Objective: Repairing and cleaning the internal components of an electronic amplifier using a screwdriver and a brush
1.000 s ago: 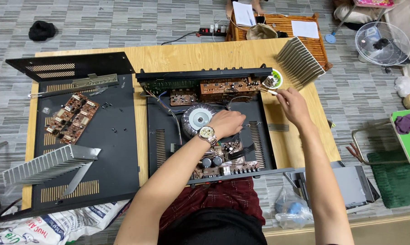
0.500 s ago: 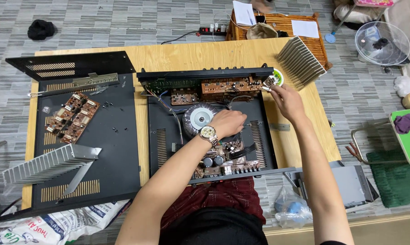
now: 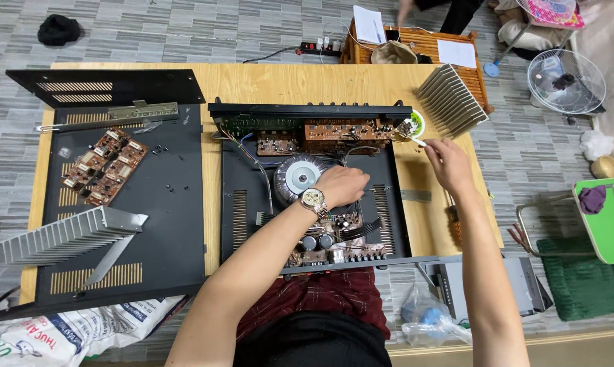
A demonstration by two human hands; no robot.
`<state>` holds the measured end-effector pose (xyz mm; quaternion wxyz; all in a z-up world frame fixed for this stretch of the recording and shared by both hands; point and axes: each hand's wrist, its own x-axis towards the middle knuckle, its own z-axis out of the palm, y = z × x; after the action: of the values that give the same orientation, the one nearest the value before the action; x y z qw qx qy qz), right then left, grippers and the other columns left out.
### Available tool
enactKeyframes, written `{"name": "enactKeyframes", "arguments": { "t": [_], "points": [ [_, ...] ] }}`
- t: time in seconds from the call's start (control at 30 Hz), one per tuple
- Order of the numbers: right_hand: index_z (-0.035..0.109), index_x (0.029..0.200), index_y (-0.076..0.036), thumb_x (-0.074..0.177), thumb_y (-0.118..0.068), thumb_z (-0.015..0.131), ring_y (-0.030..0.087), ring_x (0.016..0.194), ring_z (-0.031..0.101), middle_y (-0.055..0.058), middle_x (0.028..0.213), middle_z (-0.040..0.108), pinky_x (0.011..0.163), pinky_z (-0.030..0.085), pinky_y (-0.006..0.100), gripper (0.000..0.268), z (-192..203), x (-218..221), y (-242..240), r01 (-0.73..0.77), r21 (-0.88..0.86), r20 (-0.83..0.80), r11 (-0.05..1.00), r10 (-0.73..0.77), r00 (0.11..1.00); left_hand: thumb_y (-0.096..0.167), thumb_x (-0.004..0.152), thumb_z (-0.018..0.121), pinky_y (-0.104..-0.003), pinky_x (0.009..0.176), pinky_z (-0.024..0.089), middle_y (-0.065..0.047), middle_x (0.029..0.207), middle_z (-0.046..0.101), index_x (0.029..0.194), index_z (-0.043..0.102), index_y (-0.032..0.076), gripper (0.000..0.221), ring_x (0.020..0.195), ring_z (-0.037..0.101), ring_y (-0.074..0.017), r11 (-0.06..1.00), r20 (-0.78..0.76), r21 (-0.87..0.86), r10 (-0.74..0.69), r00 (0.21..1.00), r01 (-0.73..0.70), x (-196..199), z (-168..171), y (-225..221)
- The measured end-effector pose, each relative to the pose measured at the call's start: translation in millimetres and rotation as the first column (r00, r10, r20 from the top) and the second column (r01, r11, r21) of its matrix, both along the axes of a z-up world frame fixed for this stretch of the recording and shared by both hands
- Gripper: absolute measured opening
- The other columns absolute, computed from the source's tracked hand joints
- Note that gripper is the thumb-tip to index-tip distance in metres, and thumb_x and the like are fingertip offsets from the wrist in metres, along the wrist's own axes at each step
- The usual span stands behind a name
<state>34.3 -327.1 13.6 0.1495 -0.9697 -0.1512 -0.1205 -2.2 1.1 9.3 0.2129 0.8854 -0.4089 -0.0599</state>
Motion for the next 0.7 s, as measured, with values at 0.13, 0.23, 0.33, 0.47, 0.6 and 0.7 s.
{"name": "enactKeyframes", "arguments": {
  "t": [0.13, 0.23, 0.33, 0.47, 0.6, 0.7],
  "points": [
    [0.068, 0.123, -0.016, 0.112, -0.029, 0.058, 0.042, 0.088, 0.065, 0.016, 0.085, 0.057, 0.076, 0.053, 0.052, 0.02, 5, 7, 29, -0.005, -0.005, 0.026, 1.0, 0.005, 1.0, 0.024, 0.091, 0.067, -0.047, 0.074, 0.058, -0.014, 0.089, 0.073, 0.093, 0.067, 0.005, 0.018, 0.086, 0.073, -0.0375, 1.0, 0.001, 0.006, -0.012, 1.0, 0.012, 0, 0, 0],
    [0.068, 0.121, -0.017, 0.112, -0.029, 0.057, 0.042, 0.088, 0.065, 0.016, 0.086, 0.057, 0.076, 0.053, 0.052, 0.019, 4, 17, 41, -0.017, -0.012, 0.033, 1.0, 0.018, 0.999, 0.024, 0.091, 0.067, -0.047, 0.074, 0.058, -0.014, 0.089, 0.072, 0.091, 0.066, 0.006, 0.018, 0.085, 0.073, -0.0377, 1.0, 0.002, 0.005, -0.012, 1.0, 0.012, 0, 0, -1],
    [0.068, 0.12, -0.017, 0.112, -0.029, 0.056, 0.042, 0.089, 0.065, 0.016, 0.086, 0.058, 0.077, 0.053, 0.053, 0.019, 7, 19, 46, -0.021, -0.015, 0.02, 1.0, 0.021, 1.0, 0.024, 0.091, 0.067, -0.047, 0.074, 0.058, -0.014, 0.089, 0.072, 0.091, 0.065, 0.006, 0.017, 0.086, 0.073, -0.0376, 1.0, -0.005, 0.001, -0.01, 1.0, 0.01, -1, 1, 0],
    [0.069, 0.122, -0.021, 0.113, -0.035, 0.055, 0.039, 0.089, 0.066, 0.014, 0.087, 0.06, 0.077, 0.054, 0.051, 0.021, 17, 13, 46, 0.013, -0.048, -0.012, 0.999, -0.013, 1.0, 0.024, 0.091, 0.066, -0.048, 0.075, 0.057, -0.015, 0.09, 0.072, 0.09, 0.065, 0.006, 0.018, 0.087, 0.073, -0.0386, 1.0, -0.01, -0.006, -0.005, 1.0, 0.005, -2, 5, 2],
    [0.067, 0.126, -0.026, 0.113, -0.036, 0.053, 0.04, 0.092, 0.068, 0.013, 0.092, 0.063, 0.08, 0.056, 0.053, 0.022, 23, 2, 45, 0.06, -0.082, -0.066, 0.995, -0.066, 0.996, 0.023, 0.091, 0.066, -0.048, 0.074, 0.058, -0.013, 0.088, 0.071, 0.094, 0.065, 0.006, 0.017, 0.086, 0.073, -0.038, 1.0, 0.008, -0.018, 0.001, 1.0, -0.001, -1, -4, 1],
    [0.067, 0.127, -0.024, 0.113, -0.037, 0.052, 0.039, 0.095, 0.069, 0.013, 0.096, 0.065, 0.081, 0.056, 0.052, 0.024, 18, -2, 40, 0.087, -0.116, -0.072, 0.989, -0.096, 0.993, 0.025, 0.091, 0.067, -0.047, 0.074, 0.058, -0.013, 0.088, 0.071, 0.094, 0.066, 0.007, 0.018, 0.085, 0.073, -0.037, 1.0, 0.02, -0.022, 0.006, 1.0, -0.006, -1, -8, 0]
  ]
}}
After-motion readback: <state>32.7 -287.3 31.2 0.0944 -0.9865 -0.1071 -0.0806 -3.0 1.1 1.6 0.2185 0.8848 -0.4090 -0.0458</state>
